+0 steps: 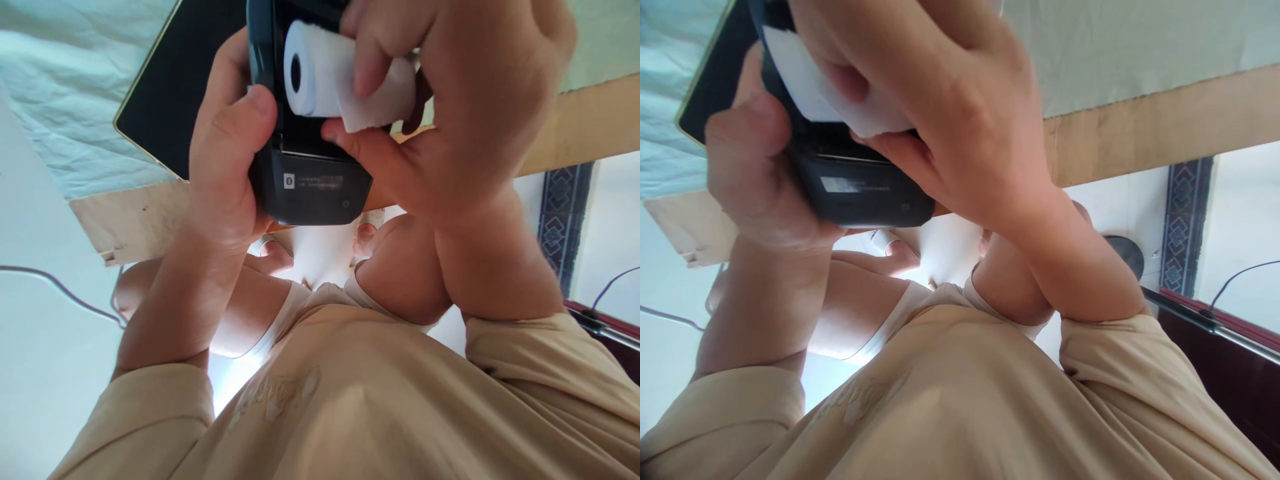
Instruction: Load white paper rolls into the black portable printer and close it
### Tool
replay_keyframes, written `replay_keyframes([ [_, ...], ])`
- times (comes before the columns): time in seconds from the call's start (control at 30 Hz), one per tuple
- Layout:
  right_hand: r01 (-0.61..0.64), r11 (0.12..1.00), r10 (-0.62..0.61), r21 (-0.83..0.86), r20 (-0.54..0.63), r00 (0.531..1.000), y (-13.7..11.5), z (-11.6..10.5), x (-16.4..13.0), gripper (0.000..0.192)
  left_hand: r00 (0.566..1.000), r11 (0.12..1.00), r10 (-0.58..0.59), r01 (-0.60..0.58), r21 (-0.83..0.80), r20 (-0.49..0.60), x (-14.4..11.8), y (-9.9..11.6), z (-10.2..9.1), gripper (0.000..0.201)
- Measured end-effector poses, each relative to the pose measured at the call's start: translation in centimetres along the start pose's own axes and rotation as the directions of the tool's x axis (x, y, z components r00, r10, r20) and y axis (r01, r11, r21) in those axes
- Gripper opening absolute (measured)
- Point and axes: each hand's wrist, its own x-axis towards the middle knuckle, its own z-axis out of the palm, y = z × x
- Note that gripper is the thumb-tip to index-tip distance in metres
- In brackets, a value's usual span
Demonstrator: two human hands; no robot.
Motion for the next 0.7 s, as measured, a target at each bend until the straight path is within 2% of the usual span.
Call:
replay_keyframes([
  [0.03,0.077,0.989,-0.077,-0.124,0.008,0.997,0.0,-0.2,0.0,0.025,1.000,1.000,0.002,-0.002,-0.003,0.019,0.0,-0.1,-0.2,0.028],
  [0.1,0.248,0.903,-0.248,-0.350,0.046,0.968,-0.1,-0.4,-0.2,0.026,0.999,1.000,0.007,-0.007,0.006,0.037,0.1,-0.2,-0.3,0.026],
  [0.17,0.328,0.825,-0.334,-0.460,0.069,0.940,-0.3,-0.4,-0.4,0.028,0.999,1.000,0.020,-0.020,0.003,0.030,0.1,-0.3,-0.3,0.025],
  [0.43,0.369,0.844,-0.379,-0.390,0.054,0.924,-0.1,-0.4,-0.7,0.024,0.999,0.997,0.011,-0.015,-0.075,-0.052,0.3,-0.6,0.2,0.026],
  [0.6,0.541,0.806,-0.524,-0.240,0.137,0.841,0.6,-0.6,-0.6,0.023,0.999,0.994,-0.018,0.013,-0.107,-0.046,0.3,-0.5,-0.1,0.031],
  [0.7,0.575,0.796,-0.552,-0.187,0.163,0.818,1.1,-0.7,-0.4,0.023,0.995,0.990,-0.030,0.017,-0.140,-0.090,0.3,-0.4,0.1,0.026],
])
